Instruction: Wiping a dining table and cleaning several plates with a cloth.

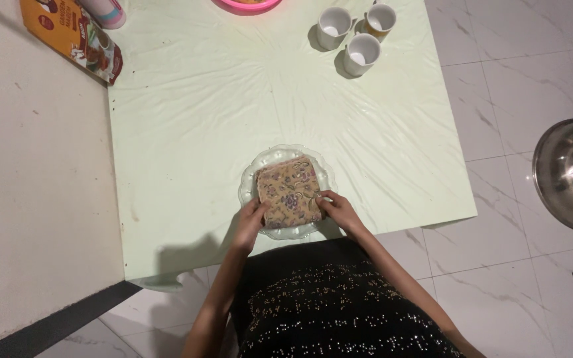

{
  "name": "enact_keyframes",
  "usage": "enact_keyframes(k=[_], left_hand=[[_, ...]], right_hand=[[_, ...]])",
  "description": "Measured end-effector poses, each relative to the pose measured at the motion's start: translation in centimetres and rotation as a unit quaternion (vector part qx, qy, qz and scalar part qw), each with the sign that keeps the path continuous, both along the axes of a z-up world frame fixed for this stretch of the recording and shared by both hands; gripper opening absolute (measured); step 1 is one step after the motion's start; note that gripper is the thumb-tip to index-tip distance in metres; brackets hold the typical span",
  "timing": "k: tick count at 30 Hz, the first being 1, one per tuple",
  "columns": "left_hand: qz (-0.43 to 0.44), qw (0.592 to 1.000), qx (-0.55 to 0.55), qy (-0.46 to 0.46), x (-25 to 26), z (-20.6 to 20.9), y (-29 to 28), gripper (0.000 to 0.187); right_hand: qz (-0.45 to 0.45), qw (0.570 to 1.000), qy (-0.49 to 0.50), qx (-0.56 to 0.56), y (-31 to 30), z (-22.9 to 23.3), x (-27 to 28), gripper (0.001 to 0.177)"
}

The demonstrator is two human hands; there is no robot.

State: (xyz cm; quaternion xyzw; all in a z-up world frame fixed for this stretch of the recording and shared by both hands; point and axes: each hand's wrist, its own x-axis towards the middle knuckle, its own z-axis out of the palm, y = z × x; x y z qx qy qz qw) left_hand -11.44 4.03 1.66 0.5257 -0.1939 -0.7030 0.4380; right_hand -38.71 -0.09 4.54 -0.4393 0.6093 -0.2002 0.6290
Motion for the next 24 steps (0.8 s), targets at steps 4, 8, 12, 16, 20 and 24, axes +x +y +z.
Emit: enact_keyframes(k=[4, 8, 12, 16, 20, 24], left_hand=[[-0.029, 0.991, 0.002, -0.128, 0.0, 0.6, -0.2, 0.053], [-0.062, 0.983, -0.042, -0.167, 0.1, 1.9, -0.1, 0.07], [-0.104, 0.944, -0.093, -0.298, 0.0, 3.6, 0.0, 0.085], [-0.152, 0.899, -0.087, -0.401, -0.3, 5.0, 0.1, 0.09], [-0.098, 0.928, -0.138, -0.331, -0.6, 2.6, 0.7, 0.091], [-0.15, 0.858, -0.149, -0.468, -1.1, 5.2, 0.8, 0.09]], right_hand=[[-0.005, 1.0, -0.003, -0.002, -0.2, -0.8, 0.0, 0.037], [-0.011, 1.0, 0.006, -0.007, -0.3, 0.5, 0.6, 0.043], [-0.008, 1.0, 0.017, -0.02, -0.5, 0.9, 1.0, 0.056], [0.005, 0.998, 0.052, -0.029, -0.3, 2.6, 1.6, 0.064], [0.032, 0.994, 0.077, -0.077, 0.1, 3.8, 1.9, 0.063], [0.08, 0.986, 0.098, -0.105, 0.3, 3.9, 2.0, 0.063]])
